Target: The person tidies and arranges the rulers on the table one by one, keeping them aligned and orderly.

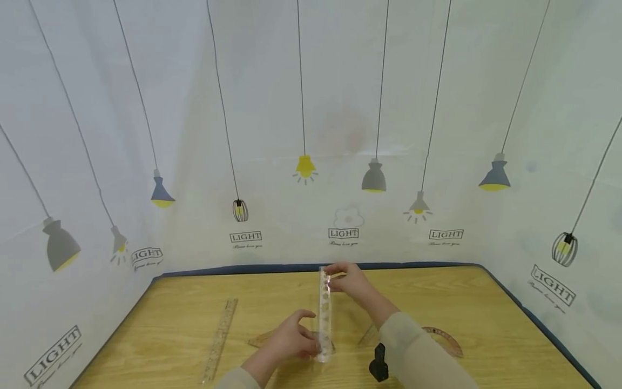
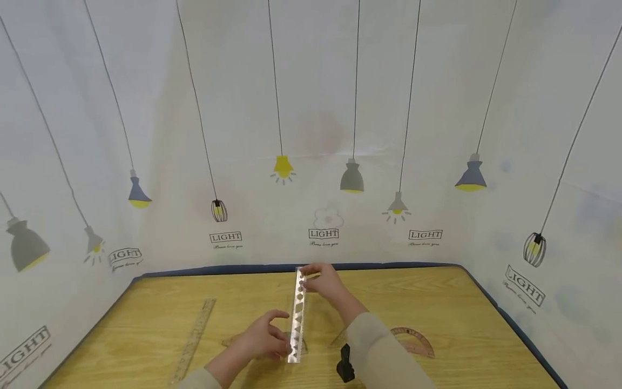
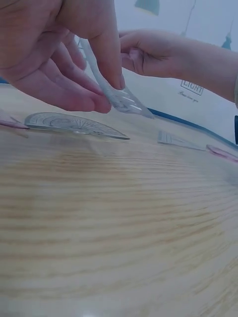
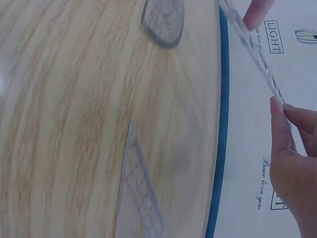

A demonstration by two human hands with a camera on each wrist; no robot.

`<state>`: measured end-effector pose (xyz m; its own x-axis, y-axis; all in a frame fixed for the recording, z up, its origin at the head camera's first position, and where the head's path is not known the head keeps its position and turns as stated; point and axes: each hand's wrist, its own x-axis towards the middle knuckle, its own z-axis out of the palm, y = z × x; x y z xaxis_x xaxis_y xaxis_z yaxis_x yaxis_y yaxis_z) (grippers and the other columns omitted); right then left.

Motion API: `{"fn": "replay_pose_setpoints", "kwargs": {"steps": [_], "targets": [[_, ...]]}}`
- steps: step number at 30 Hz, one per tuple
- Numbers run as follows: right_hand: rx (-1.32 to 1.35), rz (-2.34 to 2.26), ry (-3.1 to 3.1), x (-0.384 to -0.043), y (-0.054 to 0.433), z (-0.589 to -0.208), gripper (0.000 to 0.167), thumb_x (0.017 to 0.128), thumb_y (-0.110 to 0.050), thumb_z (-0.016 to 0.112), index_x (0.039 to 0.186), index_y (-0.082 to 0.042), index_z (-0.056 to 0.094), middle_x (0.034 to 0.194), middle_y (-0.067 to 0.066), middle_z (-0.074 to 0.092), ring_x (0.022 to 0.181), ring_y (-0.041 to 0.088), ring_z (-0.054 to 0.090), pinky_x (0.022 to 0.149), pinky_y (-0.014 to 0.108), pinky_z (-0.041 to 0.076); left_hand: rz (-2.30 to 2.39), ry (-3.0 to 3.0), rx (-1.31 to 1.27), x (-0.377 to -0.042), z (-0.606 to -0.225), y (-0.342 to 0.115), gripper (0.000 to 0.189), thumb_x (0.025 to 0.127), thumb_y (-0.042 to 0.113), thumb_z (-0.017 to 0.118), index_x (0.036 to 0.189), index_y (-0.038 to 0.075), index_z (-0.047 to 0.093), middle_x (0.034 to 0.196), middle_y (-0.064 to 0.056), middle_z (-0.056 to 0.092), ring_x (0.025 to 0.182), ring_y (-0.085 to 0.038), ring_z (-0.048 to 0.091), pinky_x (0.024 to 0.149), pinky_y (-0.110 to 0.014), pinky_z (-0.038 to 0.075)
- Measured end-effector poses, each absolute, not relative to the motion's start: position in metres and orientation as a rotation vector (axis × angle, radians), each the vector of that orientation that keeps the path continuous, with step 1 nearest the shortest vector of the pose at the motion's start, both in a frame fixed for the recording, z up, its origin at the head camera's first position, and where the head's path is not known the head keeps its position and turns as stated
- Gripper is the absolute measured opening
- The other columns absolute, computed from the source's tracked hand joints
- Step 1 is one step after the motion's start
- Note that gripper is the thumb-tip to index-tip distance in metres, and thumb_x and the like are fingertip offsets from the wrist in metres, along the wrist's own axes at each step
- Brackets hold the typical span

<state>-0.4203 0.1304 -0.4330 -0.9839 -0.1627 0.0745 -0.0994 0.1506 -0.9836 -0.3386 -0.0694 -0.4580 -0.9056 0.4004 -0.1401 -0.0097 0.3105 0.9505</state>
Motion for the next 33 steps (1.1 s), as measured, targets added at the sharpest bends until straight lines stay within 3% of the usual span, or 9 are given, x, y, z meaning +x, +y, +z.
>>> {"fn": "replay_pose_setpoints", "kwargs": {"steps": [9, 20, 26, 33], "targets": [[-0.235, -2.037, 2.297, -0.417, 0.108, -0.426, 0.030, 0.089, 0.010, 0.060, 0.119, 0.006, 0.062, 0.111, 0.018, 0.058, 0.088, 0.022, 0.064, 0.077, 0.035, 0.056, 1.613, 2.282, 0.235, -0.344, -0.448, -0.086, 0.051, 0.083, -0.006, 0.071, 0.131, -0.002, 0.053, 0.084, -0.010, 0.064, 0.067, -0.020, 0.065, 0.059, -0.039, 0.056], [-0.262, -2.151, 2.168, -0.406, 0.077, -0.433, 0.033, 0.087, 0.013, 0.062, 0.120, 0.010, 0.058, 0.107, 0.023, 0.056, 0.086, 0.027, 0.065, 0.075, 0.037, 0.056, 1.674, 2.248, 0.216, -0.337, -0.450, -0.112, 0.038, 0.082, -0.015, 0.066, 0.117, -0.006, 0.055, 0.079, -0.010, 0.060, 0.062, -0.018, 0.063, 0.058, -0.038, 0.056], [-0.278, -2.174, 2.152, -0.401, 0.062, -0.433, 0.031, 0.086, 0.013, 0.063, 0.117, 0.009, 0.059, 0.106, 0.027, 0.056, 0.082, 0.027, 0.064, 0.072, 0.042, 0.057, 1.678, 2.191, 0.217, -0.336, -0.452, -0.127, 0.034, 0.085, -0.012, 0.064, 0.116, -0.004, 0.053, 0.081, -0.013, 0.061, 0.064, -0.020, 0.065, 0.059, -0.040, 0.056], [-0.314, -2.127, 2.131, -0.397, 0.045, -0.431, 0.026, 0.088, 0.012, 0.062, 0.113, 0.009, 0.058, 0.100, 0.021, 0.059, 0.080, 0.025, 0.064, 0.071, 0.043, 0.057, 1.670, 2.190, 0.239, -0.337, -0.452, -0.151, 0.036, 0.084, -0.013, 0.064, 0.116, -0.003, 0.052, 0.081, -0.009, 0.060, 0.065, -0.020, 0.062, 0.059, -0.039, 0.056]]}}
